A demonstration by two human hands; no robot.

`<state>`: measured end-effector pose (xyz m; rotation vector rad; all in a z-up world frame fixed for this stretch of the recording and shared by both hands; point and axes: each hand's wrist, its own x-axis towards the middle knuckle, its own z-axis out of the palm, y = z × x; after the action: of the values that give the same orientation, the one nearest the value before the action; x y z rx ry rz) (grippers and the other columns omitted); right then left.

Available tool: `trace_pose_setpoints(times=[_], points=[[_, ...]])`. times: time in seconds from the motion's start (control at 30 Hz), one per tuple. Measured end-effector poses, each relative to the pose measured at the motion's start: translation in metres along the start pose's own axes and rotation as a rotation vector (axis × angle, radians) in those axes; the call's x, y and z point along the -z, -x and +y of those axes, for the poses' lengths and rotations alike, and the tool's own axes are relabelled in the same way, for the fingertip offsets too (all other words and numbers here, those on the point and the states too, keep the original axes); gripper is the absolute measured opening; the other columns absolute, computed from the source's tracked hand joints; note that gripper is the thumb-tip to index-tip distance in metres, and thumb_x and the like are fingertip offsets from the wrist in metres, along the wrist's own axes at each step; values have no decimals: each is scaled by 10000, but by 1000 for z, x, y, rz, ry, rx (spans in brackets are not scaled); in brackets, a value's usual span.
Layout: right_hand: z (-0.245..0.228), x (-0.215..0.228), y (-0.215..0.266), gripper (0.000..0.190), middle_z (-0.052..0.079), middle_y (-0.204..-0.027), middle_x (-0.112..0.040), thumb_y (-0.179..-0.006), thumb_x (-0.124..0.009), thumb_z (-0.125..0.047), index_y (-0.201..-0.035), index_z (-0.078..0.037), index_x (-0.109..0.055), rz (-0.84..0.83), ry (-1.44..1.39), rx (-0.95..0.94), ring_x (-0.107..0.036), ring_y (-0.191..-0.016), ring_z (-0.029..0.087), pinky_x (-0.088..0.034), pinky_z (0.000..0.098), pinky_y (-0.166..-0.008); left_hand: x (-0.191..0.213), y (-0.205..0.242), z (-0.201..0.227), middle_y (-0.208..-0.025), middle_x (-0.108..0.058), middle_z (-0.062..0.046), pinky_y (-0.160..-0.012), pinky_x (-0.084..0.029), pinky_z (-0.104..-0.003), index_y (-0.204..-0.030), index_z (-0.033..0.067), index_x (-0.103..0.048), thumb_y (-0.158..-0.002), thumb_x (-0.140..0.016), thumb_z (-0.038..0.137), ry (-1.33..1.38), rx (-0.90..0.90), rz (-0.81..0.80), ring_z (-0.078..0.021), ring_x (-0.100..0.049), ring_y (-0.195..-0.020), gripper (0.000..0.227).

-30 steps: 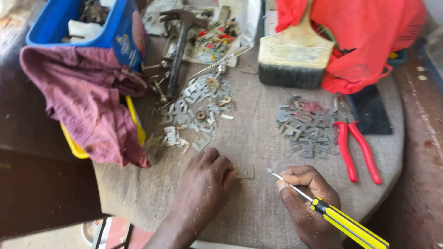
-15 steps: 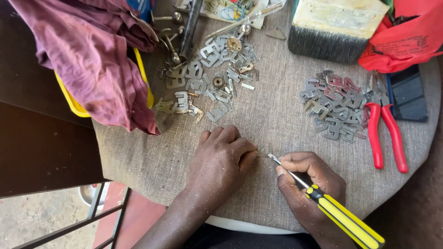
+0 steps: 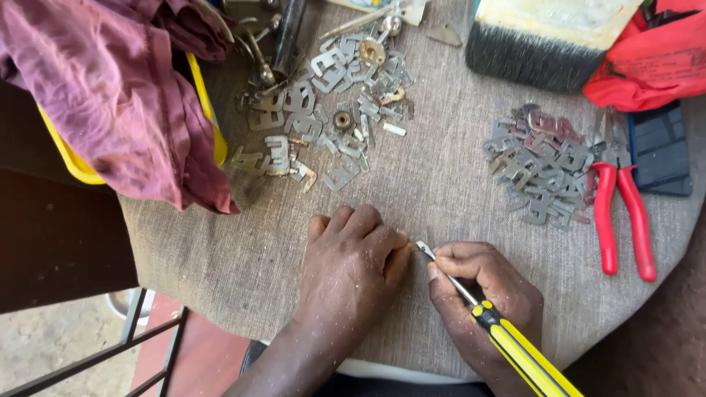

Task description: The person uses a yellow-handled screwdriver to file the edges of small metal pieces on a workbench. They repeatedly pick up individual metal parts, hold them with one hand, and scrape the edges with the tool while metal shavings accumulate on the surface.

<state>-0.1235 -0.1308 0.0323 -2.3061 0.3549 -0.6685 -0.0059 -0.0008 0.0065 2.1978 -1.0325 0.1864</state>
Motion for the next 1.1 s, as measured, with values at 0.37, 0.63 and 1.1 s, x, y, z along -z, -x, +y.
trace_pose_setpoints(times=[0.37, 0.63, 1.1], points=[[22, -4, 21, 134, 248, -1143, -660, -1025, -666, -4, -1105, 5, -559, 492, -241, -110, -718, -1044, 290, -641, 335, -931, 6, -10, 2, -916, -589, -50, -701, -471, -480, -892, 142, -661, -959, -711, 296, -7, 9, -205, -297, -592, -833, 175], [28, 0, 27, 138, 263, -1063, -635, -1009, -671, -39, -1075, -8, -554, 661, -234, -88, -702, -831, 254, -612, 292, -848, -26, -86, 45, -760, -612, -35, -546, -451, -419, -669, 146, -565, -970, -753, 260, 450, 93, -269, -214, -580, -640, 372], [44, 2, 36, 160, 195, -1217, -671, -1043, -690, 23, -1162, 3, -585, 514, -301, -221, -759, -957, 205, -599, 207, -865, 6, -94, -18, -1307, -634, -206, -895, -473, -499, -1197, 19, -641, -1018, -407, 129, -192, -148, -54, -371, -633, -1101, 314]])
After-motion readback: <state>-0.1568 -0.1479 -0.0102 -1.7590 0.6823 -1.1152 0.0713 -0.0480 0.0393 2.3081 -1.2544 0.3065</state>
